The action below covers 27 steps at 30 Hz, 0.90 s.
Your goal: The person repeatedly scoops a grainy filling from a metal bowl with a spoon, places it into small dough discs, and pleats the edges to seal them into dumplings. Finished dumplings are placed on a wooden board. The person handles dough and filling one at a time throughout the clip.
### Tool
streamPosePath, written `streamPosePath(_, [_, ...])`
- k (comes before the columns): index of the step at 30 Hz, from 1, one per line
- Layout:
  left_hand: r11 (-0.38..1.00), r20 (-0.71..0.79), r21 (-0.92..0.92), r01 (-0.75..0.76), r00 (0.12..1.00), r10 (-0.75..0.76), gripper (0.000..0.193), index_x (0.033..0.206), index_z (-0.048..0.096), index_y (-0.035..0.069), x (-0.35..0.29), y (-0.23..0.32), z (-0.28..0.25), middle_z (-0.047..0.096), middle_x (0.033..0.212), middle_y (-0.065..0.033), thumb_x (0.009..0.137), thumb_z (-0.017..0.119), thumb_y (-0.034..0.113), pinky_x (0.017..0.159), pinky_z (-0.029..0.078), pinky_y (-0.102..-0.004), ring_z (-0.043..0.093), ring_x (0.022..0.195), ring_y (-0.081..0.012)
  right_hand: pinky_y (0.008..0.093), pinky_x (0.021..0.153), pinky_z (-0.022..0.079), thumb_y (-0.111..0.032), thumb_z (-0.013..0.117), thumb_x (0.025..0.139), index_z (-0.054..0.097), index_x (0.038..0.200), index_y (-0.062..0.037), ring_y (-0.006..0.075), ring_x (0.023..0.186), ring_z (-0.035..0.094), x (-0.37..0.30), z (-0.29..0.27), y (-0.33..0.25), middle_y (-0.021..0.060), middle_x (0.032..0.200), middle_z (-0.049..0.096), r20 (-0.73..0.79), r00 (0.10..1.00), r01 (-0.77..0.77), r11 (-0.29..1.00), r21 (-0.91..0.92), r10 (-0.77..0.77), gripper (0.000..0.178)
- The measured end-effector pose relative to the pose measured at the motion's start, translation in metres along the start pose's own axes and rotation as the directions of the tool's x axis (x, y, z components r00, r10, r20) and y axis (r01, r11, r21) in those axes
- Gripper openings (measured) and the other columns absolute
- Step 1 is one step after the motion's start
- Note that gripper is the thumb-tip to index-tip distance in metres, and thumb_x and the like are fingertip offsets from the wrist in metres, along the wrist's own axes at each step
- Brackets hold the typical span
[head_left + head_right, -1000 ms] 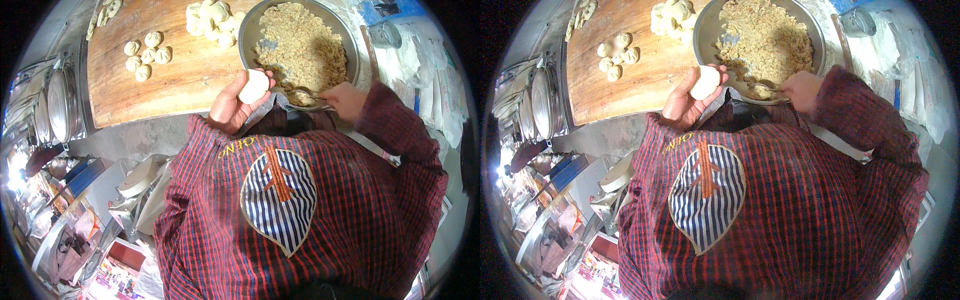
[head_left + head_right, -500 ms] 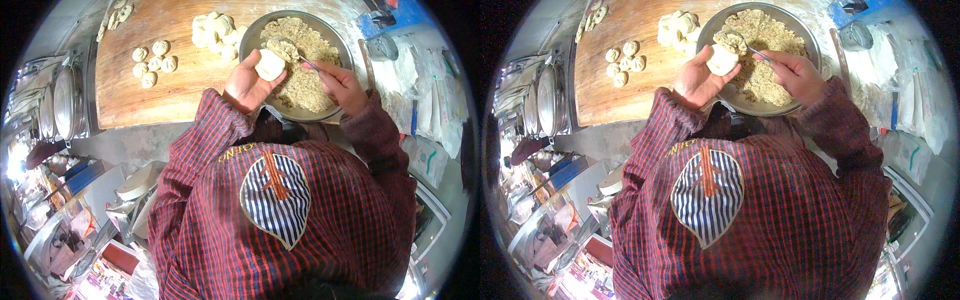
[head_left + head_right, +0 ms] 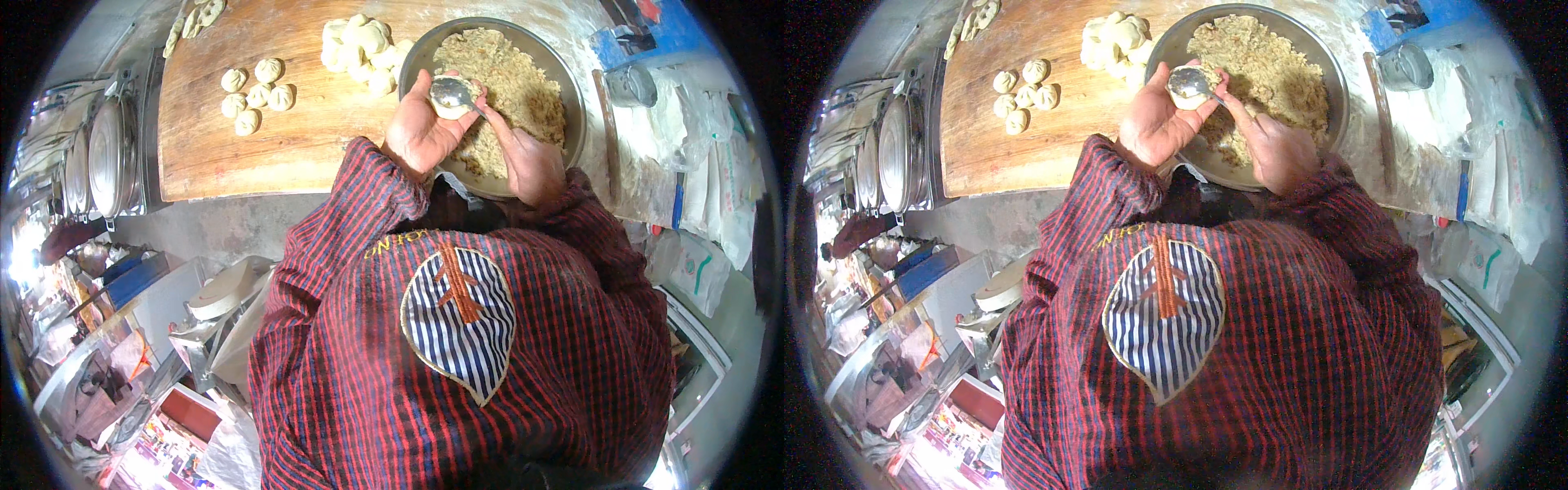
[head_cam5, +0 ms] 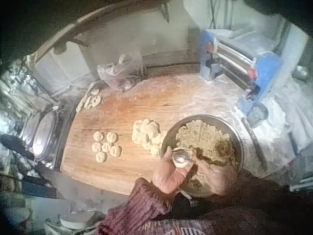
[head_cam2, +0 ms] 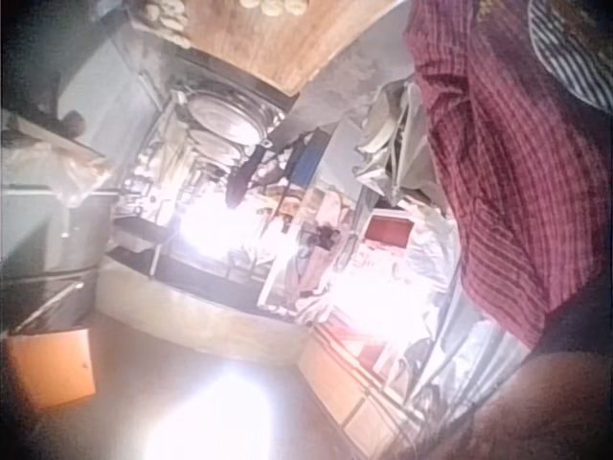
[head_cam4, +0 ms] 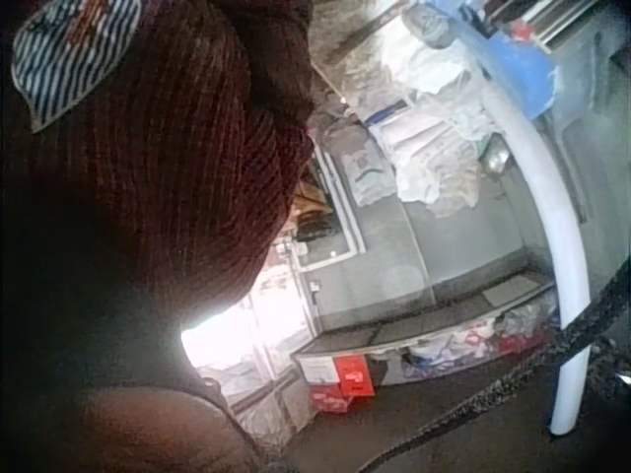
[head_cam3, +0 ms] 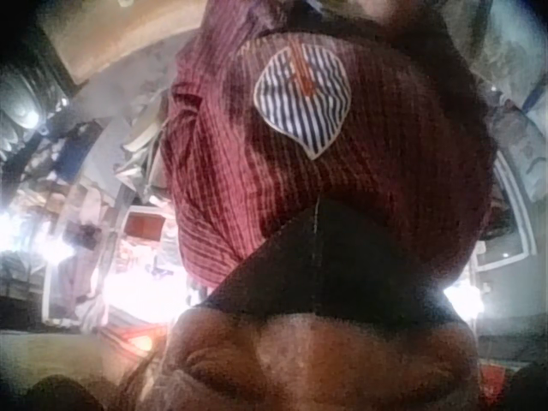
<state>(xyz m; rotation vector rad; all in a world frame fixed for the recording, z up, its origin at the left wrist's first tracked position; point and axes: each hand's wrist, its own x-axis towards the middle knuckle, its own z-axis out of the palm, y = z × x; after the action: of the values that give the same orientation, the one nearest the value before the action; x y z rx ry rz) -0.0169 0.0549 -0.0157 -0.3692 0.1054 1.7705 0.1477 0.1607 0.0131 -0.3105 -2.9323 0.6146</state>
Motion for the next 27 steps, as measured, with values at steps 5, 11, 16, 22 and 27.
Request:
streamPosePath(5, [0.997,0.126,-0.071,0.043,0.991,-0.034,0.042,0.112,0.047,-0.001,-0.005,0.003,0.001,0.05,0.119,-0.0233,0.098,0.03,0.035,0.093,0.045,-0.047,0.05,0.11,-0.0365,0.039,0.074,0.05,-0.005,0.042,0.083,0.038,0.135,-0.012,0.034,0.094,0.061,-0.005,-0.015,-0.003,0.0193,0.11,0.059,-0.265,0.964,0.086,0.969,0.233,-0.021,0.053])
streamPosePath(11, [1.0,0.082,-0.023,-0.001,0.997,0.003,0.035,0.111,0.048,-0.001,-0.012,0.01,0.003,0.051,0.119,-0.0233,0.094,0.045,0.029,0.093,0.047,-0.0448,0.05,0.111,-0.0363,0.0352,0.074,0.047,-0.011,0.035,0.092,0.041,0.133,-0.0071,0.0241,0.087,0.062,-0.016,-0.031,0.014,0.017,0.104,0.063,0.081,0.921,-0.37,0.794,0.483,0.381,0.042])
streamPosePath(16, [0.999,0.016,-0.005,-0.044,0.999,0.044,0.035,0.111,0.049,0.0,-0.039,0.037,0.004,0.053,0.114,-0.0222,0.094,0.046,0.03,0.084,0.053,-0.0425,0.054,0.106,-0.0339,0.0427,0.059,0.047,-0.013,0.043,0.088,0.046,0.13,-0.011,0.0317,0.067,0.063,-0.01,0.005,0.034,0.0185,0.072,0.061,0.15,0.982,-0.135,0.983,0.122,0.116,0.042])
streamPosePath(22, [0.998,-0.043,0.064,-0.008,0.999,0.011,0.038,0.118,0.048,0.003,-0.067,0.035,-0.005,0.054,0.117,-0.0202,0.096,0.039,0.033,0.089,0.05,-0.0436,0.054,0.109,-0.0316,0.0448,0.053,0.046,-0.005,0.051,0.073,0.039,0.134,-0.0144,0.0351,0.06,0.06,0.019,0.037,0.017,0.0179,0.062,0.059,0.408,0.902,-0.035,0.967,-0.253,0.139,0.063])
streamPosePath(27, [0.997,-0.08,0.066,-0.028,0.996,0.034,0.036,0.119,0.047,0.004,-0.065,0.029,-0.008,0.053,0.117,-0.0212,0.096,0.041,0.031,0.091,0.048,-0.0449,0.053,0.109,-0.0333,0.0459,0.06,0.047,-0.005,0.051,0.076,0.049,0.126,-0.0133,0.0352,0.067,0.062,-0.005,0.01,0.027,0.0215,0.076,0.062,0.684,0.726,-0.008,0.994,-0.106,0.079,0.051])
